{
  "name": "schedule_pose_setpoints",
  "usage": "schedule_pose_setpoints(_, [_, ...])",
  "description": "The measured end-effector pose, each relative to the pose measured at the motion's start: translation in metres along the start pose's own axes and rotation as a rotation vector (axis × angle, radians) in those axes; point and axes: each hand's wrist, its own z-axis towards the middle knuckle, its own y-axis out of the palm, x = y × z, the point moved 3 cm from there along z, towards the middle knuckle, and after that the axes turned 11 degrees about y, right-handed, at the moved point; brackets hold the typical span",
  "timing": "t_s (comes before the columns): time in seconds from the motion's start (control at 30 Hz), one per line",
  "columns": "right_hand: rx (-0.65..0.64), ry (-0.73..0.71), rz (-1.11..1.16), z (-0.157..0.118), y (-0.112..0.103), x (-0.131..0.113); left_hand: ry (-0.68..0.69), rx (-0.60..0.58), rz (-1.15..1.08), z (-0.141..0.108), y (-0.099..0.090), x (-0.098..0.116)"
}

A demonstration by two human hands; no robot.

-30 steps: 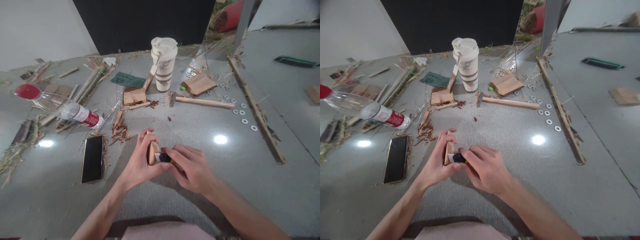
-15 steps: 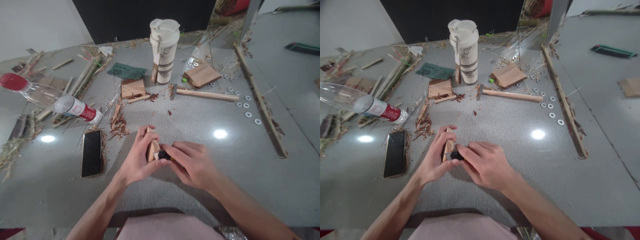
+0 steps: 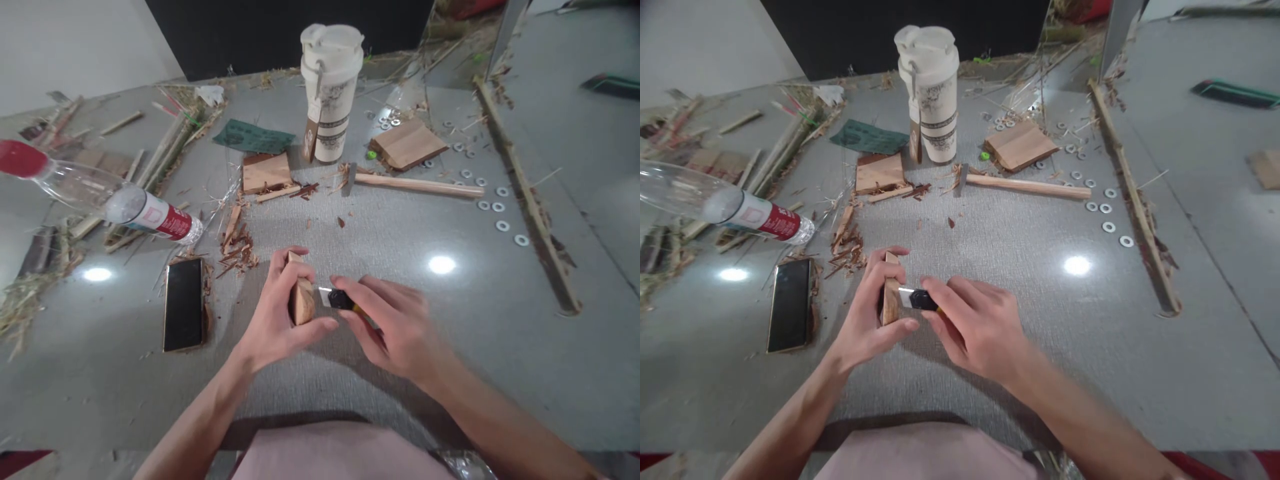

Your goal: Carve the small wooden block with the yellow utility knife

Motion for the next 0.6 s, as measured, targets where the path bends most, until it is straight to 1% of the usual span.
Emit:
schedule_pose_setpoints(0.1, [-0.087,-0.073,0.031,0.0024,0.0027,0.0008,0.005,-0.028,-0.052,0.0017,-0.0027,-0.0014])
schedule_pose_setpoints(0.2, [-0.165,-0.103,0.029,0.0014,0.0072,-0.0004,0.006,-0.065,-0.076,0.0025,-0.0042,-0.0013])
schedule_pose_setpoints(0.3, [-0.175,-0.103,0.023,-0.0005,0.0088,-0.0020,0.017,-0.093,-0.087,0.0022,-0.0045,-0.0002])
schedule_pose_setpoints(0.43, [-0.154,-0.091,0.012,-0.0008,0.0073,-0.0012,0.009,-0.144,-0.088,0.0016,-0.0045,-0.0007])
schedule_pose_setpoints(0.6, [-0.157,-0.100,-0.002,0.0002,0.0048,-0.0012,0.031,-0.141,-0.097,0.0016,-0.0051,-0.0021])
